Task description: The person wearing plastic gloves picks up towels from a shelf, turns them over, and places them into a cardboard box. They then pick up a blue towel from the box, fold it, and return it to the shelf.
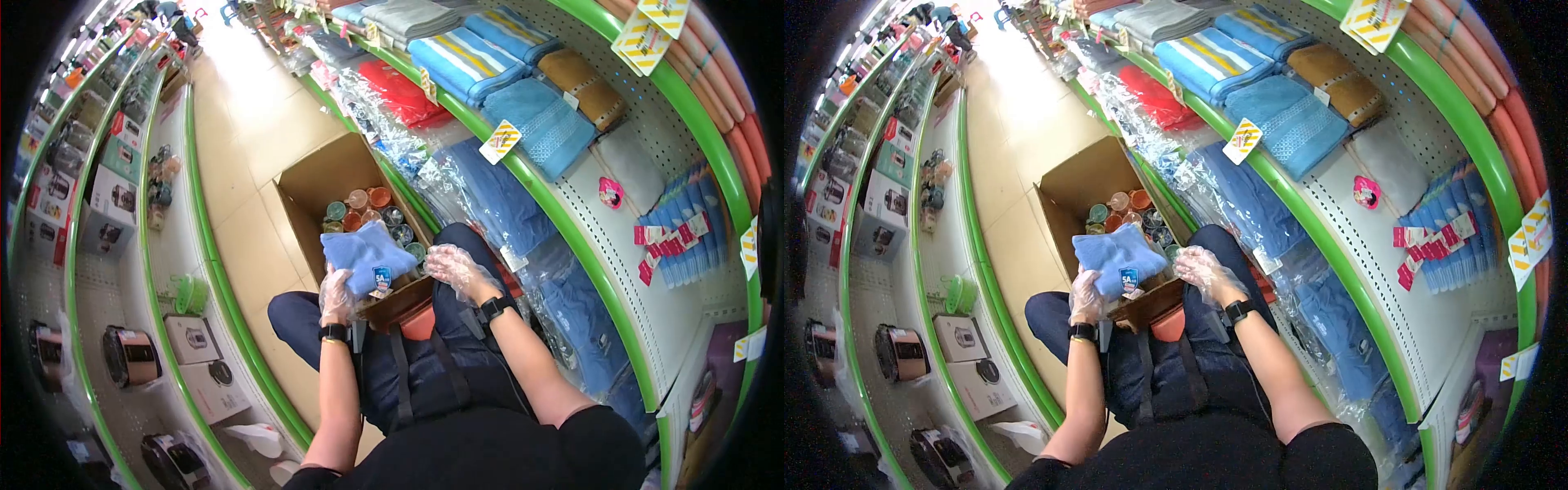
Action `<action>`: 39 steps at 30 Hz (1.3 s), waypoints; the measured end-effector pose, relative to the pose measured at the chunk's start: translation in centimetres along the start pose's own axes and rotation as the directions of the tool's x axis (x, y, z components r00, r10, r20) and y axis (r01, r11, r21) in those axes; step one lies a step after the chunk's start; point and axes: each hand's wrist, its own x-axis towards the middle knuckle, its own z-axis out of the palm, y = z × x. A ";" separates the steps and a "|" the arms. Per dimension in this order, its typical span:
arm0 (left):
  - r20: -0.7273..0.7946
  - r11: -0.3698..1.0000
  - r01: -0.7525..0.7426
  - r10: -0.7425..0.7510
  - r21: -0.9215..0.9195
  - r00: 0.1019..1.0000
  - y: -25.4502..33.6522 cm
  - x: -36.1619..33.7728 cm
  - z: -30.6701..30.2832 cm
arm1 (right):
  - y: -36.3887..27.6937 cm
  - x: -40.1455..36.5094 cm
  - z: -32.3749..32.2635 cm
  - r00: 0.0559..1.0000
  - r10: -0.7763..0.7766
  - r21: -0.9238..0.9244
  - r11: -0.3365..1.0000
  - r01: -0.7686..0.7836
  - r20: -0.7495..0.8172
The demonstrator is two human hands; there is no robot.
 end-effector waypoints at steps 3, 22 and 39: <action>-0.018 0.859 0.116 -0.144 -0.499 0.989 9.5 -3.7 5.4 | -0.8 -0.7 0.2 0.993 0.010 -0.043 0.999 -0.005 0.120; 0.394 0.764 0.372 -0.168 -0.527 0.903 6.6 -4.0 8.1 | -12.3 -13.1 3.7 0.678 -0.265 -0.707 -0.021 0.706 0.685; -0.087 0.750 0.308 -0.436 -0.585 0.896 -2.5 -0.9 4.7 | -22.8 -23.4 2.5 0.654 -0.604 -0.050 0.751 0.659 -0.456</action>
